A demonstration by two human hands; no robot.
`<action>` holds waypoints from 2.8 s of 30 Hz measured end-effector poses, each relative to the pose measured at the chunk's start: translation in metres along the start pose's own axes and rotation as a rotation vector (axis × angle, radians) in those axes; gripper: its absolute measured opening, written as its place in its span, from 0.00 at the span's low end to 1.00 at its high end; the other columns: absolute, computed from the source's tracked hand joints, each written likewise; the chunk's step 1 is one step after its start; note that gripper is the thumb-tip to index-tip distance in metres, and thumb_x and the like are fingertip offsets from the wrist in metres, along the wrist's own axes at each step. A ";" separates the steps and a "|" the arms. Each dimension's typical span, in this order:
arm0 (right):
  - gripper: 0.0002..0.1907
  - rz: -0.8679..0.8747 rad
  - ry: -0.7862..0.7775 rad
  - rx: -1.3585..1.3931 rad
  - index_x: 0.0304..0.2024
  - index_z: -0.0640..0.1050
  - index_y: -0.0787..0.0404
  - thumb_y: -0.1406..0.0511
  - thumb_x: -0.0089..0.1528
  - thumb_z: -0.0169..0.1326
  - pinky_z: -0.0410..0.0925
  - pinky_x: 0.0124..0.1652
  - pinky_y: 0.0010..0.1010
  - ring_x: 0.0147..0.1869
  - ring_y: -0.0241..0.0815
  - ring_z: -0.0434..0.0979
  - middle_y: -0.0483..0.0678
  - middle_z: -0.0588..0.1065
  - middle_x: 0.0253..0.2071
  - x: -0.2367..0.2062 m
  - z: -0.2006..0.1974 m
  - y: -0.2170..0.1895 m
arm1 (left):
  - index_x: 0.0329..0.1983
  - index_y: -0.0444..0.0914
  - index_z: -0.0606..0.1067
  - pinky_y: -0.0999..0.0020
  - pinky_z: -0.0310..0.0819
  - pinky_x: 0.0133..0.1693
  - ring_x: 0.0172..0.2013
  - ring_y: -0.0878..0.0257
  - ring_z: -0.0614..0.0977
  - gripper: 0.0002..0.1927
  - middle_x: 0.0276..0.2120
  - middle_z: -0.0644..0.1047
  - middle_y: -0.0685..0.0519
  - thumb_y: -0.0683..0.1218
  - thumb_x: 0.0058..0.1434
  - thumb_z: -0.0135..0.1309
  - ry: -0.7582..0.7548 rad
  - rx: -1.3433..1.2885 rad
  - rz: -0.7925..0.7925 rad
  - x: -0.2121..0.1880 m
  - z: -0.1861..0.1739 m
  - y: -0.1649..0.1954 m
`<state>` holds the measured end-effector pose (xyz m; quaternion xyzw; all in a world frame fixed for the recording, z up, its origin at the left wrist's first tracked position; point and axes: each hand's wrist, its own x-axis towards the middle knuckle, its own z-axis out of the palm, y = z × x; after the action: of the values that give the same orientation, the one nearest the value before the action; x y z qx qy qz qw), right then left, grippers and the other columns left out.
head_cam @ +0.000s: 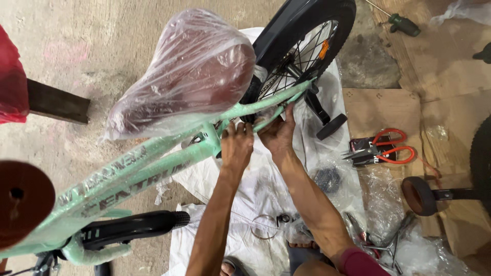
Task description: The person unpacks a bicycle seat from bubble wrap using scissors, then installs the seat post into the frame and tightens it. The person then attaches and secures the rear fender to the frame near the rear wheel.
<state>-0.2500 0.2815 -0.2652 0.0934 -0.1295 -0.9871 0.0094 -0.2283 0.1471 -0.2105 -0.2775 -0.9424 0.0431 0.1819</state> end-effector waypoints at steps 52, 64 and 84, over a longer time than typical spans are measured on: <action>0.19 -1.375 -0.901 -2.990 0.49 0.77 0.59 0.60 0.57 0.55 0.70 0.49 0.49 0.50 0.50 0.74 0.55 0.73 0.46 -0.070 0.049 -0.055 | 0.42 0.29 0.81 0.52 0.79 0.50 0.54 0.44 0.80 0.12 0.55 0.75 0.42 0.42 0.60 0.53 0.351 -0.041 0.463 -0.007 0.019 0.017; 0.12 -1.313 -1.494 -2.907 0.34 0.80 0.66 0.65 0.51 0.55 0.70 0.46 0.41 0.43 0.47 0.74 0.53 0.77 0.41 -0.059 0.047 -0.079 | 0.37 0.37 0.81 0.51 0.81 0.51 0.51 0.52 0.82 0.04 0.44 0.80 0.49 0.41 0.59 0.60 0.286 -0.508 -0.097 -0.040 0.021 0.061; 0.22 -0.635 -0.108 -3.354 0.57 0.74 0.64 0.69 0.58 0.51 0.68 0.59 0.45 0.61 0.54 0.74 0.55 0.75 0.55 -0.195 -0.008 -0.247 | 0.46 0.31 0.81 0.64 0.81 0.41 0.40 0.60 0.86 0.11 0.39 0.84 0.46 0.44 0.67 0.60 0.458 -1.897 -0.946 -0.002 0.082 0.100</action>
<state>-0.0556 0.5263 -0.3010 0.0289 -0.9949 -0.0042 0.0961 -0.2059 0.2319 -0.3058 0.0852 -0.5470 -0.8304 0.0629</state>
